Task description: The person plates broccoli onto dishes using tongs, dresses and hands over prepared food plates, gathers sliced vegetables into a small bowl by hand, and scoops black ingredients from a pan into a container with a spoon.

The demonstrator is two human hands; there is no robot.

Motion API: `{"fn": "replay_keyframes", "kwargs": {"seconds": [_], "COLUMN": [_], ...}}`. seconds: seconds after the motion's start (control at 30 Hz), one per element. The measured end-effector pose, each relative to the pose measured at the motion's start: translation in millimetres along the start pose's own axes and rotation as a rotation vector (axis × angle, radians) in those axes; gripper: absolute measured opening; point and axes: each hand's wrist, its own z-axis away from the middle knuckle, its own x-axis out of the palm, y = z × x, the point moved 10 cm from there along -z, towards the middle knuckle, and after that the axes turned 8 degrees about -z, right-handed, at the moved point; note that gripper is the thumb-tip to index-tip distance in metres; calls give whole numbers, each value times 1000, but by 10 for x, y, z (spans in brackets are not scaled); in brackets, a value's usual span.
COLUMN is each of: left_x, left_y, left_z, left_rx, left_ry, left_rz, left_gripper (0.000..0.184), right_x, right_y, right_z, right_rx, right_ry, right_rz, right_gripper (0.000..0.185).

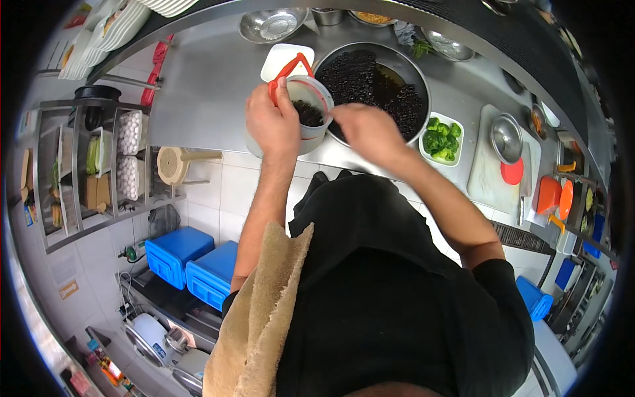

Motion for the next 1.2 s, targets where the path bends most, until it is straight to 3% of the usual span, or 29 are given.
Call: {"fn": "replay_keyframes", "kwargs": {"seconds": [0.1, 0.2, 0.27, 0.4, 0.57, 0.67, 0.7, 0.9, 1.0, 1.07, 1.17, 1.2], "left_x": [8, 1, 2, 3, -3, -11, -9, 1, -10, -19, -5, 0], "left_y": [9, -11, -38, -10, 17, 21, 17, 4, 3, -3, -4, -4], "left_z": [9, 9, -3, -9, 8, 18, 21, 24, 12, 18, 18, 21], "left_rx": [37, 58, 42, -11, -15, 0, 3, 3, 16, 14, 15, 15], "left_ry": [-6, 1, 0, -15, -19, -15, -14, -17, -10, -13, -8, -4], "left_rz": [-34, -71, -70, -36, -28, -44, -52, -53, -56, -52, -48, -47], "left_gripper": [34, 35, 36, 30, 29, 28, 28, 27, 27, 27, 27, 27], "right_x": [98, -203, -522, -760, -298, -97, -27, -299, -679, -944, -1106, -1041], "right_y": [-245, -267, -249, -15, 271, 7, 66, 145, 408, 621, 898, 1035], "right_z": [31, 107, 210, 272, 253, 161, 181, 318, 494, 612, 768, 844], "right_rx": [-61, -100, -119, 65, 221, -29, 55, -11, 170, 398, 438, 541], "right_ry": [-54, 72, 173, 127, 67, 47, -45, 77, 254, 245, 120, 29], "right_rz": [243, 304, 218, -39, -310, -18, 63, -13, -144, -45, 347, 419], "right_gripper": [29, 30, 28, 21, 21, 25, 28, 23, 22, 19, 18, 17]}}
